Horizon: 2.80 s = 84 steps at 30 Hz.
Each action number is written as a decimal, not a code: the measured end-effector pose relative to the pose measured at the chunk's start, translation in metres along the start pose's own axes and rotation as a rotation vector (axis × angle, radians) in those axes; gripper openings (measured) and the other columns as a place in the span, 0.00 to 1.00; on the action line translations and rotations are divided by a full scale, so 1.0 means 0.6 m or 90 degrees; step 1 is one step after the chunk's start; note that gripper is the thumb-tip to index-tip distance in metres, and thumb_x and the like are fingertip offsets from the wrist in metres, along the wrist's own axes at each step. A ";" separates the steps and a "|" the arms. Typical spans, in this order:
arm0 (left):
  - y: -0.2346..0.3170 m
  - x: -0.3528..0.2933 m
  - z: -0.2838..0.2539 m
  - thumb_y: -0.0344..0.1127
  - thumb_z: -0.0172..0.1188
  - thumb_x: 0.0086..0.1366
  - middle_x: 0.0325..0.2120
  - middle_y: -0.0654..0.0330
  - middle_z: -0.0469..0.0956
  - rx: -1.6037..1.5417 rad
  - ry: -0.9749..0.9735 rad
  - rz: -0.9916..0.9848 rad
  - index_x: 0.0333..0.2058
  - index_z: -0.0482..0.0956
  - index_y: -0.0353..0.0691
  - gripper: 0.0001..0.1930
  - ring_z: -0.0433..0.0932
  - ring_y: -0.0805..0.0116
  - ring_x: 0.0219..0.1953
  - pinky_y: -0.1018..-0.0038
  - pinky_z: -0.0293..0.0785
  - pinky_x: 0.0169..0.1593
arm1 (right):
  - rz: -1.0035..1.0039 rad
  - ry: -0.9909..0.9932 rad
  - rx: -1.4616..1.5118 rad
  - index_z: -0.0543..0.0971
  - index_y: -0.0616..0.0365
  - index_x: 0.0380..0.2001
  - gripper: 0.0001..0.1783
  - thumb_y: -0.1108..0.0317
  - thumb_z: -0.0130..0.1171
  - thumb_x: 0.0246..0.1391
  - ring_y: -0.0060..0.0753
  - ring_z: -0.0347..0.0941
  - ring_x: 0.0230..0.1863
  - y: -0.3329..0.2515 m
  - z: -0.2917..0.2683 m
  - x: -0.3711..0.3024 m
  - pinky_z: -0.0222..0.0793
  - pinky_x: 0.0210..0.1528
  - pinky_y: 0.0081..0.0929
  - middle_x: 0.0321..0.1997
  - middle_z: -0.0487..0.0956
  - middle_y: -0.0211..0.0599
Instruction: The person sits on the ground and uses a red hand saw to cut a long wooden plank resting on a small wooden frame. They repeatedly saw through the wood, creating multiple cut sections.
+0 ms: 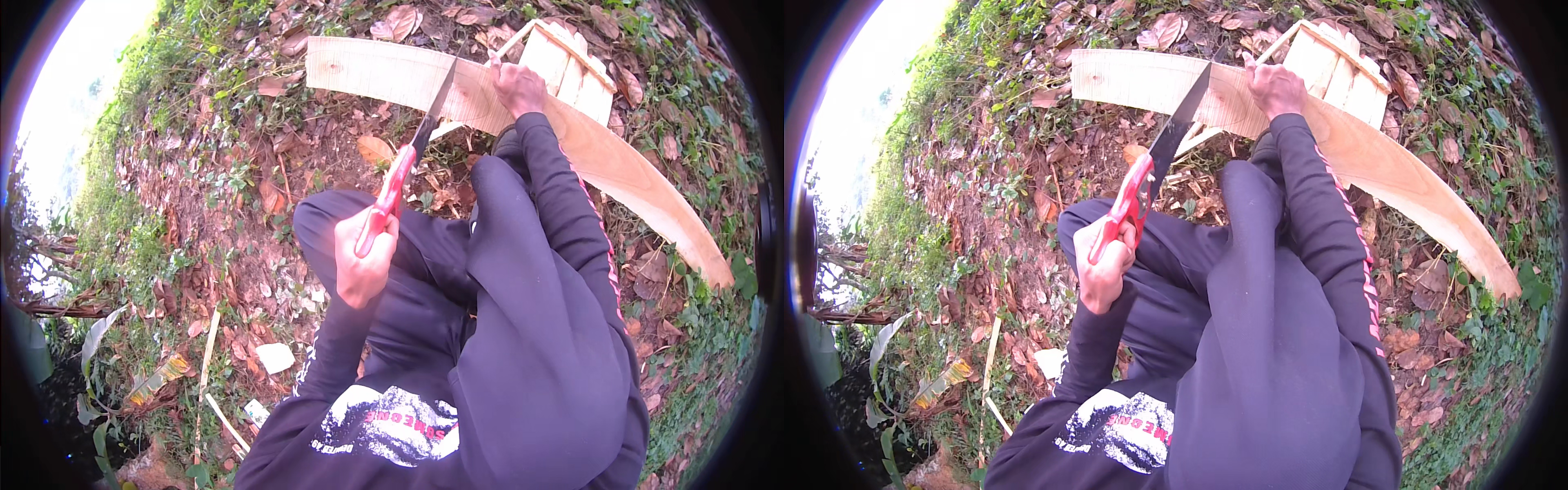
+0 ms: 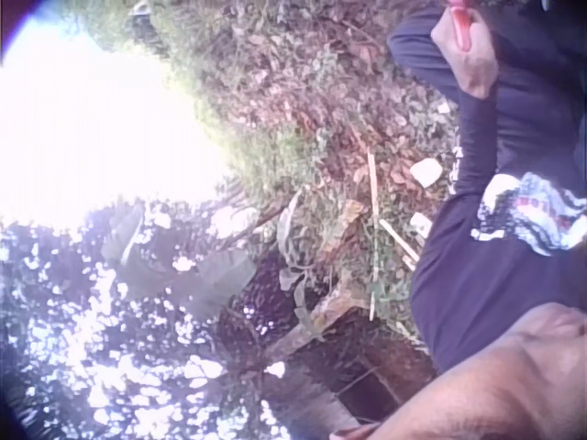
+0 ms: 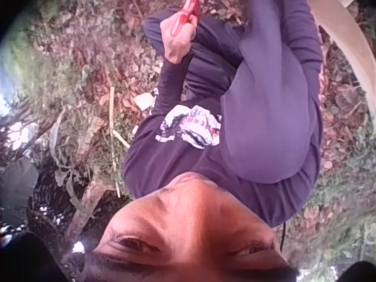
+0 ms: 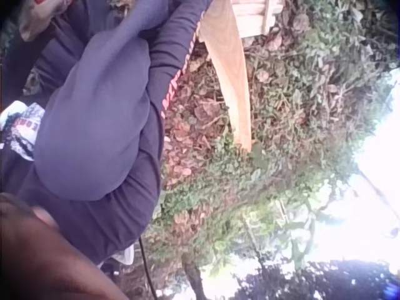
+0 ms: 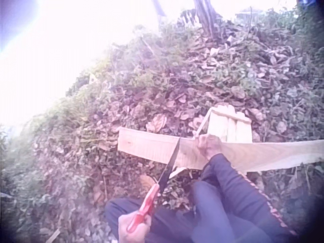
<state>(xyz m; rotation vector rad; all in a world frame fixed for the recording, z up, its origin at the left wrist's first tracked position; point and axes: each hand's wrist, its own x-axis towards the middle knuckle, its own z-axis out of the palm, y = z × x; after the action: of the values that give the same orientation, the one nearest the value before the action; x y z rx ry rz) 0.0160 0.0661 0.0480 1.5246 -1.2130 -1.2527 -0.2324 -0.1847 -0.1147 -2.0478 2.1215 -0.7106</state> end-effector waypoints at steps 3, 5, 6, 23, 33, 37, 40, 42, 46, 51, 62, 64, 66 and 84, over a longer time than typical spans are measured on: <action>-0.021 0.095 0.051 0.26 0.53 0.60 0.15 0.64 0.70 0.153 0.045 0.150 0.26 0.76 0.30 0.06 0.66 0.76 0.17 0.71 0.63 0.23 | 0.001 0.000 0.002 0.85 0.57 0.23 0.38 0.40 0.36 0.67 0.57 0.81 0.30 -0.002 -0.002 -0.015 0.76 0.37 0.48 0.24 0.81 0.53; -0.045 0.170 0.062 0.27 0.52 0.60 0.15 0.62 0.70 0.111 0.017 0.158 0.24 0.74 0.31 0.08 0.65 0.74 0.16 0.69 0.62 0.23 | 0.015 -0.004 0.003 0.85 0.56 0.23 0.39 0.39 0.36 0.67 0.57 0.80 0.29 -0.008 -0.003 -0.005 0.76 0.36 0.48 0.24 0.81 0.53; -0.055 0.213 0.073 0.27 0.51 0.60 0.14 0.60 0.70 0.078 0.005 0.155 0.23 0.73 0.31 0.08 0.65 0.73 0.16 0.68 0.62 0.23 | 0.004 0.011 0.000 0.85 0.57 0.23 0.40 0.38 0.35 0.67 0.57 0.80 0.29 -0.010 -0.001 -0.009 0.76 0.36 0.48 0.24 0.81 0.53; -0.019 0.128 0.005 0.26 0.50 0.59 0.15 0.69 0.69 -0.116 -0.004 0.034 0.24 0.75 0.33 0.07 0.63 0.82 0.14 0.81 0.54 0.19 | 0.000 -0.010 -0.002 0.84 0.56 0.22 0.41 0.36 0.33 0.67 0.54 0.81 0.29 0.002 0.017 0.007 0.77 0.36 0.46 0.25 0.82 0.50; -0.004 0.009 -0.006 0.27 0.53 0.57 0.15 0.69 0.70 -0.048 -0.011 -0.037 0.25 0.75 0.32 0.05 0.65 0.83 0.16 0.82 0.58 0.21 | 0.003 -0.017 -0.009 0.85 0.57 0.26 0.36 0.43 0.35 0.68 0.56 0.81 0.29 0.006 0.007 -0.001 0.77 0.37 0.48 0.24 0.82 0.52; 0.003 0.019 -0.007 0.28 0.53 0.59 0.15 0.70 0.68 -0.010 -0.009 0.008 0.23 0.76 0.31 0.08 0.64 0.83 0.17 0.82 0.58 0.22 | -0.003 -0.041 -0.011 0.86 0.55 0.26 0.35 0.43 0.36 0.68 0.53 0.81 0.26 0.013 0.005 0.009 0.77 0.33 0.45 0.22 0.81 0.51; -0.036 0.145 0.061 0.27 0.55 0.63 0.14 0.64 0.69 0.200 0.087 0.248 0.26 0.76 0.29 0.08 0.65 0.77 0.17 0.73 0.60 0.23 | 0.017 0.056 0.015 0.84 0.55 0.19 0.39 0.38 0.37 0.67 0.50 0.81 0.24 -0.007 -0.006 -0.010 0.78 0.32 0.42 0.19 0.81 0.47; -0.041 0.206 0.083 0.26 0.54 0.61 0.15 0.55 0.69 0.007 0.022 0.111 0.25 0.74 0.29 0.07 0.66 0.65 0.16 0.69 0.62 0.24 | -0.005 0.035 0.028 0.84 0.55 0.20 0.39 0.37 0.38 0.66 0.51 0.81 0.24 -0.014 0.003 -0.018 0.78 0.32 0.43 0.19 0.81 0.47; -0.033 0.162 0.055 0.27 0.54 0.62 0.14 0.58 0.69 0.076 -0.011 0.124 0.26 0.75 0.29 0.07 0.66 0.70 0.15 0.72 0.62 0.22 | 0.007 -0.010 0.010 0.85 0.56 0.22 0.39 0.38 0.37 0.67 0.51 0.81 0.25 0.002 0.005 0.000 0.78 0.31 0.44 0.21 0.81 0.47; -0.019 0.023 0.015 0.25 0.52 0.59 0.15 0.70 0.69 -0.053 -0.002 -0.028 0.26 0.76 0.32 0.05 0.63 0.83 0.15 0.81 0.56 0.20 | -0.001 0.007 -0.020 0.84 0.56 0.20 0.40 0.38 0.34 0.68 0.50 0.81 0.25 0.014 0.011 0.003 0.78 0.31 0.44 0.20 0.81 0.47; -0.029 0.167 0.044 0.24 0.55 0.60 0.19 0.53 0.73 0.084 -0.003 0.113 0.25 0.76 0.31 0.05 0.73 0.59 0.20 0.67 0.66 0.25 | -0.021 0.037 -0.021 0.84 0.55 0.20 0.37 0.39 0.38 0.67 0.52 0.81 0.27 -0.014 0.013 -0.001 0.78 0.31 0.42 0.23 0.81 0.49; -0.015 0.160 0.051 0.24 0.55 0.60 0.19 0.52 0.73 0.083 -0.011 0.073 0.26 0.76 0.31 0.05 0.73 0.58 0.20 0.67 0.67 0.26 | -0.032 0.045 -0.013 0.85 0.54 0.23 0.38 0.38 0.37 0.67 0.52 0.81 0.27 -0.002 0.007 -0.001 0.76 0.30 0.44 0.23 0.82 0.47; -0.018 0.145 0.055 0.23 0.55 0.61 0.19 0.54 0.73 0.111 -0.023 0.089 0.26 0.75 0.31 0.05 0.72 0.61 0.19 0.68 0.66 0.26 | -0.024 0.058 0.034 0.86 0.54 0.24 0.38 0.39 0.36 0.67 0.52 0.81 0.26 0.007 0.005 -0.001 0.76 0.31 0.45 0.22 0.81 0.47; -0.047 0.204 0.073 0.27 0.55 0.59 0.15 0.61 0.72 0.004 0.010 0.089 0.27 0.77 0.28 0.07 0.68 0.78 0.18 0.72 0.63 0.24 | 0.001 0.002 0.037 0.85 0.56 0.24 0.39 0.36 0.36 0.66 0.56 0.80 0.29 -0.003 -0.001 0.004 0.77 0.35 0.47 0.24 0.81 0.53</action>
<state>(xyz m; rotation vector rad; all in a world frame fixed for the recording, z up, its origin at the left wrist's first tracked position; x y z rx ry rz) -0.0162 -0.0473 -0.0131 1.4260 -1.2914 -1.1451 -0.2310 -0.1871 -0.1127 -2.0170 2.0785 -0.7651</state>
